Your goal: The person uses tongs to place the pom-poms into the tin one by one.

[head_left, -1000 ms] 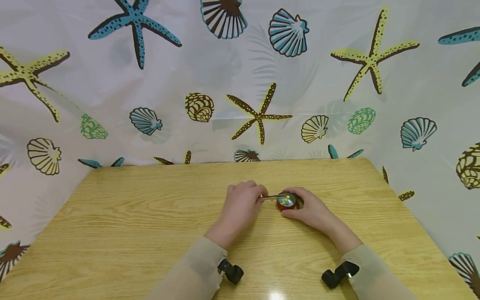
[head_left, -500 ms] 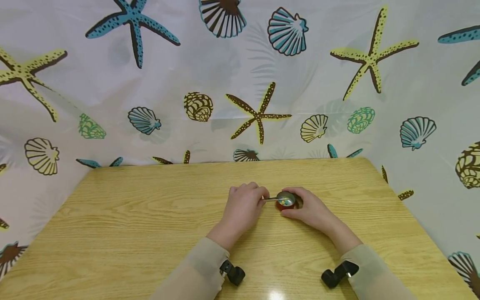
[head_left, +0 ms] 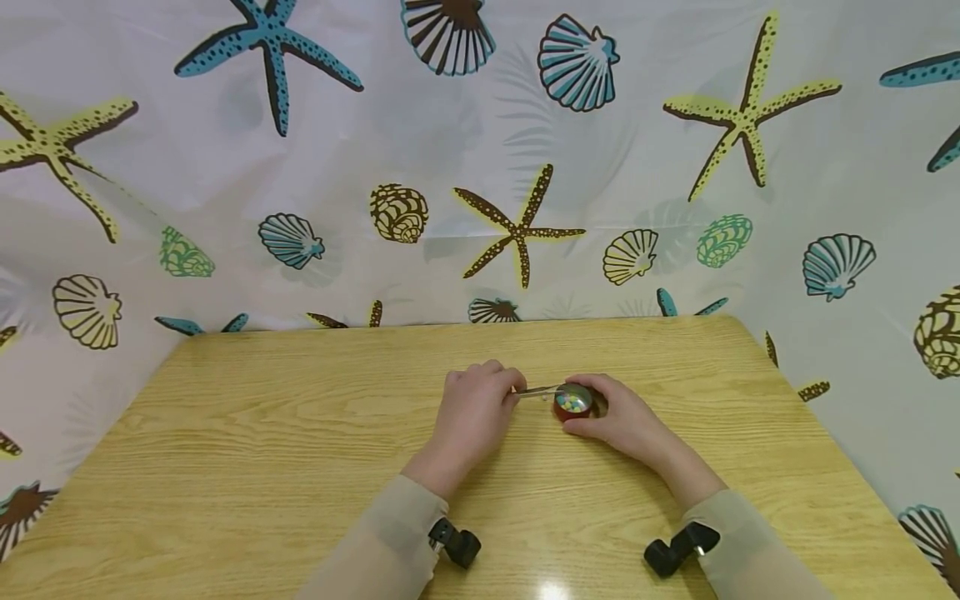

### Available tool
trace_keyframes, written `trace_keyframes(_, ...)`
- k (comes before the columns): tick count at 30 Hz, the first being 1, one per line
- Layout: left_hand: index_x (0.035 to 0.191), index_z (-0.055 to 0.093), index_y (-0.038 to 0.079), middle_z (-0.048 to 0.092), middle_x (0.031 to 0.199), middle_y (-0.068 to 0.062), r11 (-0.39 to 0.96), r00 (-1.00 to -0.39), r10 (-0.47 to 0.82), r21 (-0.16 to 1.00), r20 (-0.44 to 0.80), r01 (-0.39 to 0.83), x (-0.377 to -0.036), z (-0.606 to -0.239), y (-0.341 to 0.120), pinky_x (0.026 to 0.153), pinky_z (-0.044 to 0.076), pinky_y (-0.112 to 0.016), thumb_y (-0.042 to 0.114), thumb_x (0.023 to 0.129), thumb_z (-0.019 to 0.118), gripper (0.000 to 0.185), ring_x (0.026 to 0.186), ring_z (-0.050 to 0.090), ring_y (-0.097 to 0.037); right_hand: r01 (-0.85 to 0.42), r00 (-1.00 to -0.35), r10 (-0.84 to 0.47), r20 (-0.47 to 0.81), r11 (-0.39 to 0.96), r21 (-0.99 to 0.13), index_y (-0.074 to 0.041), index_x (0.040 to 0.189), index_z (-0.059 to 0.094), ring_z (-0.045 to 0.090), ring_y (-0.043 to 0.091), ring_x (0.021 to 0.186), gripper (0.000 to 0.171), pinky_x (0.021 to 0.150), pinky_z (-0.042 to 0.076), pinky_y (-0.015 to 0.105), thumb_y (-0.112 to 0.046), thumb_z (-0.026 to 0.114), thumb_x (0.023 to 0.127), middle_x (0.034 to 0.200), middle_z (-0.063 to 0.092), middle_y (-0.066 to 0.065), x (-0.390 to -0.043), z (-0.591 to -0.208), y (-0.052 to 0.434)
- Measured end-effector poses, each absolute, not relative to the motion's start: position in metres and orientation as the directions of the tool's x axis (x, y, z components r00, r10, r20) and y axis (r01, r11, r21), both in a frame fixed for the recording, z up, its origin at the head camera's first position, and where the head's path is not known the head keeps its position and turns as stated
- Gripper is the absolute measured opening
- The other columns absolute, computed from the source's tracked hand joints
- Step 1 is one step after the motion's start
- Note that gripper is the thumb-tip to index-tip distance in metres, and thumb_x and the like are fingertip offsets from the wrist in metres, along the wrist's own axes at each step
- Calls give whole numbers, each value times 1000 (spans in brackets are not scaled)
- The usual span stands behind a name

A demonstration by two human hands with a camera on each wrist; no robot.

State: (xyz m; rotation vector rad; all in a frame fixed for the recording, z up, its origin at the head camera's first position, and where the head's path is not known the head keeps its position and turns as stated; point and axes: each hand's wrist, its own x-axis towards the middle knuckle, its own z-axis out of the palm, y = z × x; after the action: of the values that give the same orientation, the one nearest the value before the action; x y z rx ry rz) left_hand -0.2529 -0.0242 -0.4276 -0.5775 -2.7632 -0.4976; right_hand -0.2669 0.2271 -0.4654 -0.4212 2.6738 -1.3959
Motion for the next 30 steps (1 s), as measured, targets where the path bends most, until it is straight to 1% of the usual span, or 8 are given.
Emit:
trace_keyframes(5, 113, 82, 20, 75, 107, 1, 862, -882, 310, 287, 354, 418, -255, -429, -34, 97, 50, -56, 14, 106, 78, 11, 100, 70, -27, -199, -957, -286, 44, 543, -816, -12, 154, 63, 52, 41, 148, 65, 122, 38, 62, -26, 90, 96, 154, 60, 17, -267, -466, 227)
trace_keyframes(13, 113, 82, 20, 75, 107, 0, 863, -883, 296, 295, 364, 411, -257, -433, -44, 93, 49, -55, 12, 104, 80, 12, 98, 70, -27, -212, -954, -294, 50, 549, -809, -12, 154, 63, 51, 42, 148, 65, 122, 38, 62, -25, 91, 96, 155, 60, 18, -268, -467, 227)
trace_keyframes(21, 112, 83, 19, 75, 103, -1, 872, -888, 299, 277, 348, 403, -259, -438, -46, 90, 50, -54, 11, 103, 81, 12, 95, 70, -28, -208, -955, -294, 45, 555, -806, -12, 154, 63, 51, 42, 148, 65, 121, 38, 62, -25, 90, 96, 155, 60, 18, -269, -467, 226)
trace_keyframes(30, 111, 84, 18, 74, 102, -1, 883, -905, 289, 277, 314, 378, -261, -442, -45, 89, 49, -53, 13, 103, 81, 10, 94, 69, -28, -214, -954, -297, 50, 551, -807, -12, 154, 62, 51, 42, 148, 65, 121, 39, 62, -24, 90, 96, 154, 60, 18, -268, -466, 227)
